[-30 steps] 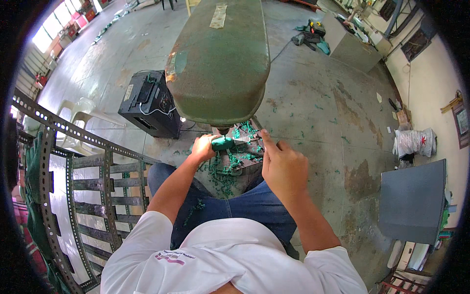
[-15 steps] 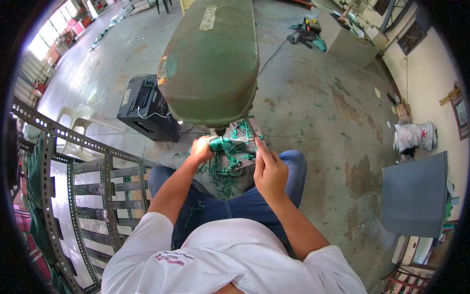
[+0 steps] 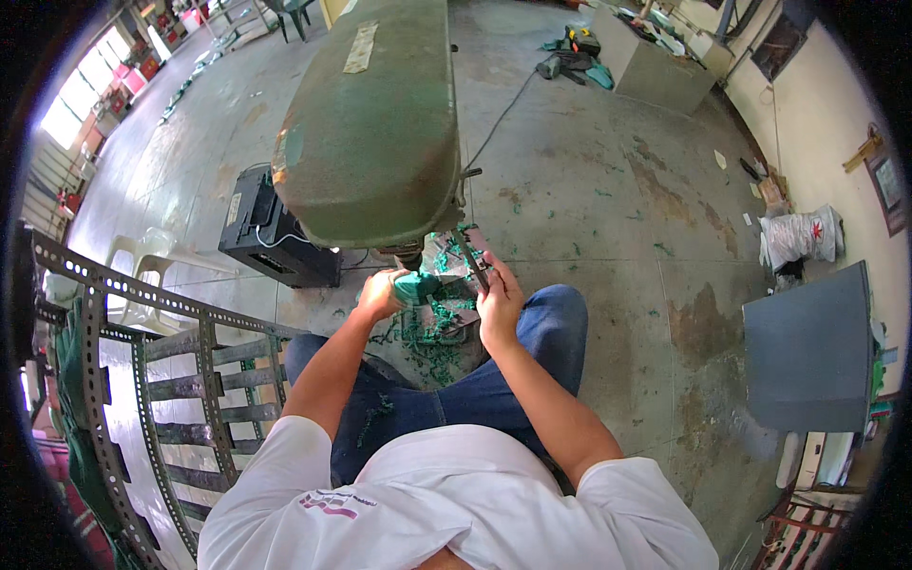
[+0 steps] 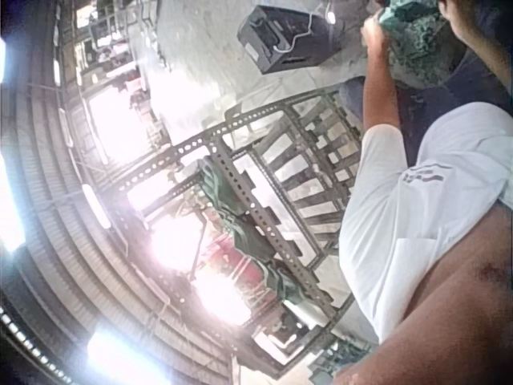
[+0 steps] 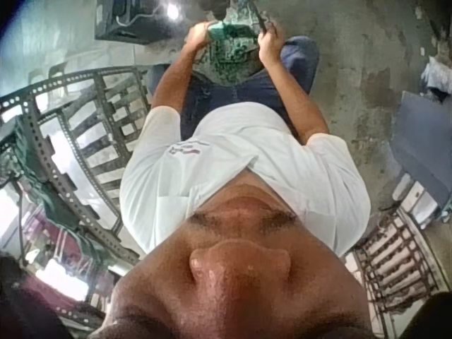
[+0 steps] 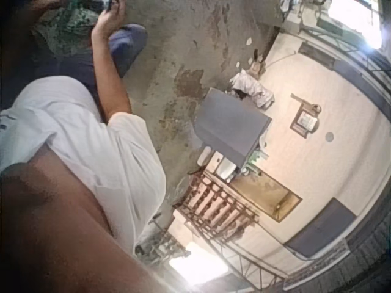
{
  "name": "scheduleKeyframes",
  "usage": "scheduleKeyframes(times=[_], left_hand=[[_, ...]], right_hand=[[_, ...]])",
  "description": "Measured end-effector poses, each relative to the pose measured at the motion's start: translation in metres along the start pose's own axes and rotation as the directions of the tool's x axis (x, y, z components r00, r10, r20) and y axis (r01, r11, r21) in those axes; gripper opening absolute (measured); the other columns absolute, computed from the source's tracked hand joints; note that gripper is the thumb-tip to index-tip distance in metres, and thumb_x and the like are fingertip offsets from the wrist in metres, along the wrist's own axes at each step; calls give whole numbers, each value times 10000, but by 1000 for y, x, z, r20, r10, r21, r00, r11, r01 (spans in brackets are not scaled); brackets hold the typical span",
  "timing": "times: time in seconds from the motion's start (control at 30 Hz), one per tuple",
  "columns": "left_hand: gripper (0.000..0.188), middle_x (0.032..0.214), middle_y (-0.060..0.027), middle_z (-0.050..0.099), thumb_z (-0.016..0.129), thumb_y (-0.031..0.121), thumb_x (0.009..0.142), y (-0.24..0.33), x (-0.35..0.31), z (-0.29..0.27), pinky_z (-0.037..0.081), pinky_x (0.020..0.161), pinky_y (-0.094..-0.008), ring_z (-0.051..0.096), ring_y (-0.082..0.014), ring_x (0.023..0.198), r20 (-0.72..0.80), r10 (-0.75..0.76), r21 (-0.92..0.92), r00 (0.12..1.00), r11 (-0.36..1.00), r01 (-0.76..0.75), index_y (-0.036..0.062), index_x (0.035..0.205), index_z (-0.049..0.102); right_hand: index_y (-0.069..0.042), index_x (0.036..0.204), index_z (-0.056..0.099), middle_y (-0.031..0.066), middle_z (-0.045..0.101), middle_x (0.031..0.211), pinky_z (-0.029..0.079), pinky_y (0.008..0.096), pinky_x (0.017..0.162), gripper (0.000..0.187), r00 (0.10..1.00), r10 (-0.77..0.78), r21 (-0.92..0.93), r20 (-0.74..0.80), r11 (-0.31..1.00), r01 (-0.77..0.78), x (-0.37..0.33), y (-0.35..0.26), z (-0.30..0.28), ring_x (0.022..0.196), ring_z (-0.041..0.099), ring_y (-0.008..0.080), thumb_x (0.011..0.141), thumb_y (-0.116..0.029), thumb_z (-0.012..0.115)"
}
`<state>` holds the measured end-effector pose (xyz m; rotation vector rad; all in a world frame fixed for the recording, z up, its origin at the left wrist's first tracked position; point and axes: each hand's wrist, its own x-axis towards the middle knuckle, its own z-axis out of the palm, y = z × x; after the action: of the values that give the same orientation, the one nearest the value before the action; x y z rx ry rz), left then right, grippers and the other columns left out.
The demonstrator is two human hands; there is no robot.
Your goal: Drilling holes into green plastic shoe lasts using a drill press machine.
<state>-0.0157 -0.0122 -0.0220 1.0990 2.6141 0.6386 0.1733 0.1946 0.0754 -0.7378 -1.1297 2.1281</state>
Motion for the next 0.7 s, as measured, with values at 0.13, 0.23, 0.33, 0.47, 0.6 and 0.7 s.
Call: scheduleKeyframes(times=[0.13, 0.23, 0.33, 0.47, 0.6, 0.7], left_hand=[[663, 1230, -157, 773, 857, 169, 694, 3, -1, 6, 590, 1026, -501, 737, -391, 1165, 51, -57, 13, 997, 998, 57, 217, 1341, 723], [656, 1267, -140, 746, 842, 161, 693, 8, -1, 10, 561, 1035, -543, 688, -388, 1243, -32, -62, 55, 998, 996, 64, 211, 1332, 706], [658, 1288, -138, 731, 851, 184, 708, 7, -2, 3, 545, 1041, -555, 663, -385, 1277, 47, -87, 68, 995, 994, 83, 214, 1347, 699], [669, 1268, -121, 744, 874, 188, 701, 16, 0, -1, 548, 1034, -568, 681, -382, 1252, 42, -57, 59, 997, 997, 55, 214, 1348, 709], [749, 1292, -119, 744, 860, 158, 694, 9, 1, -1, 525, 1056, -569, 671, -356, 1289, 71, -39, 36, 997, 999, 37, 263, 1415, 686], [793, 1382, -125, 734, 871, 159, 687, -3, -1, 6, 512, 1086, -565, 647, -352, 1357, 59, -56, 36, 997, 998, 54, 264, 1448, 675]], right_hand=[[-69, 1348, 761, -20, 687, 1020, 422, 217, 622, 304, 996, 84, 75, 3, 994, -84, 20, 12, -3, 731, 531, 61, 1135, -78, 545], [-74, 1339, 759, -17, 697, 1025, 410, 206, 585, 291, 992, 122, 76, -15, 990, -121, 24, 14, -6, 727, 530, 57, 1125, -78, 562], [-76, 1317, 758, -17, 702, 1025, 392, 204, 528, 271, 989, 148, 134, -29, 981, -143, 19, 11, -2, 698, 517, 52, 1119, -83, 573], [-64, 1254, 754, -22, 681, 940, 362, 216, 454, 236, 966, 239, 199, -97, 956, -217, 31, 10, 1, 608, 482, 56, 1113, -68, 565], [-89, 1277, 725, 21, 512, 686, 288, 284, 360, 269, 941, 339, 199, -5, 922, -331, 45, 16, -4, 459, 403, 116, 1119, -112, 508], [-94, 1304, 718, 18, 515, 674, 279, 295, 370, 282, 925, 380, 225, 2, 901, -371, 49, 20, 1, 433, 373, 126, 1104, -109, 519]])
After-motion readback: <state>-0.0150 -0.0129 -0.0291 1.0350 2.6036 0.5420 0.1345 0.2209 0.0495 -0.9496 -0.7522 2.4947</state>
